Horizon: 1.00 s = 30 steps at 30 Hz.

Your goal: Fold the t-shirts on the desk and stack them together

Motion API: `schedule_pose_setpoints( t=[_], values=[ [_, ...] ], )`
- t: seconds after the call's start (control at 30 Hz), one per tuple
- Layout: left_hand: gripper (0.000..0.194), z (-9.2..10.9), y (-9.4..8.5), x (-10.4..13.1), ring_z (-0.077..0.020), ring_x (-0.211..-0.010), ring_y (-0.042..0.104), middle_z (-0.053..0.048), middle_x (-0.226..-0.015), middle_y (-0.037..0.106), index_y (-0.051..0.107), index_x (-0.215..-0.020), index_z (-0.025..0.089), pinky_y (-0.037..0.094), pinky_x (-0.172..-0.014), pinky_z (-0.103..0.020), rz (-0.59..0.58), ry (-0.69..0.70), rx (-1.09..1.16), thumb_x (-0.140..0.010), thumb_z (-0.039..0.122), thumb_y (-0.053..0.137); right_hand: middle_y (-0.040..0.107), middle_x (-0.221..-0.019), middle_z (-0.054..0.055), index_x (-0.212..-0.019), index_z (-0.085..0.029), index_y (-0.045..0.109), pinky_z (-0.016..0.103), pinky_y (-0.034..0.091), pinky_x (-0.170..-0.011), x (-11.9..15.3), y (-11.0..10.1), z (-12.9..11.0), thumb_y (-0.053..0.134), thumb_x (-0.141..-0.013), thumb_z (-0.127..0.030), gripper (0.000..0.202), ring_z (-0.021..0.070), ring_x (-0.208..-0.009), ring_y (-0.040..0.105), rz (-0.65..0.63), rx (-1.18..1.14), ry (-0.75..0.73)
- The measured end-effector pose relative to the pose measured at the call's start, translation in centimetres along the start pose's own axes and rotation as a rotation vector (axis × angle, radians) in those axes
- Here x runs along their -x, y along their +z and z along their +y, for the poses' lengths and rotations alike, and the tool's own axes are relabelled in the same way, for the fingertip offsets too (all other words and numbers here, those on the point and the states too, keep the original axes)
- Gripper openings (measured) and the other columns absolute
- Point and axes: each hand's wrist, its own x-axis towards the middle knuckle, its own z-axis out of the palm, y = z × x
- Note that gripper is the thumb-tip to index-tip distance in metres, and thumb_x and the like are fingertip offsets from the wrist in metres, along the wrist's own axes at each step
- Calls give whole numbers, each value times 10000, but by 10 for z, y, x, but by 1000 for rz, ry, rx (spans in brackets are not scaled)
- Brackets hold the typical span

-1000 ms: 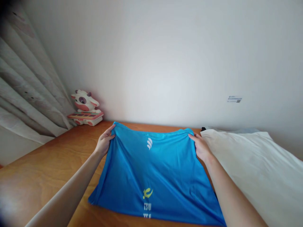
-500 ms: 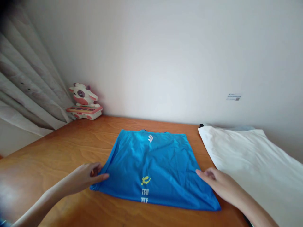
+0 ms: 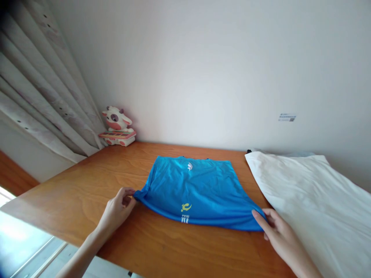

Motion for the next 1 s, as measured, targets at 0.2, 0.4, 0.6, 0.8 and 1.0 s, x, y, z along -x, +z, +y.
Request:
schedule_pose_setpoints(
  t=[0.2, 0.4, 0.6, 0.8, 1.0],
  values=[
    [247, -5, 4, 5, -198, -648, 678, 21, -745, 705, 630, -1058, 279, 511, -658, -288, -120, 202, -85, -819, 342, 619, 641, -591, -6, -923, -208, 627, 285, 467, -441, 9, 14, -6, 821, -554, -723, 662, 193, -530, 610, 95, -193, 63],
    [304, 5, -8, -22, -220, -693, 701, -27, -748, 734, 678, -918, 232, 523, -659, -300, -70, -44, 276, -802, 511, 644, 669, -682, -12, -936, -194, 645, 258, 498, -470, 2, 12, -9, 884, -461, -666, 711, 161, -556, 619, 229, -323, 162],
    [453, 0, -29, -20, -150, -522, 591, 17, -569, 595, 562, -711, 203, 397, -492, -235, -258, -340, 689, -693, 619, 742, 675, -676, -18, -964, -214, 658, 281, 521, -468, 19, -5, -8, 851, -471, -680, 706, 187, -550, 642, 249, -252, 238],
    [502, -5, -37, -4, -148, -495, 567, 3, -546, 632, 571, -646, 203, 401, -455, -229, -516, -267, 306, -679, 673, 745, 716, -624, 55, -855, -227, 672, 331, 567, -477, 35, -8, -5, 723, -497, -773, 655, 275, -576, 707, 153, -25, 276],
    [418, -7, -41, 0, -210, -644, 640, 7, -572, 598, 612, -618, 223, 572, -662, -316, -153, -398, 583, -697, 633, 630, 717, -639, 38, -713, -256, 635, 338, 622, -548, 31, -15, 26, 681, -577, -757, 522, 282, -600, 741, 193, 23, 155]
  ],
)
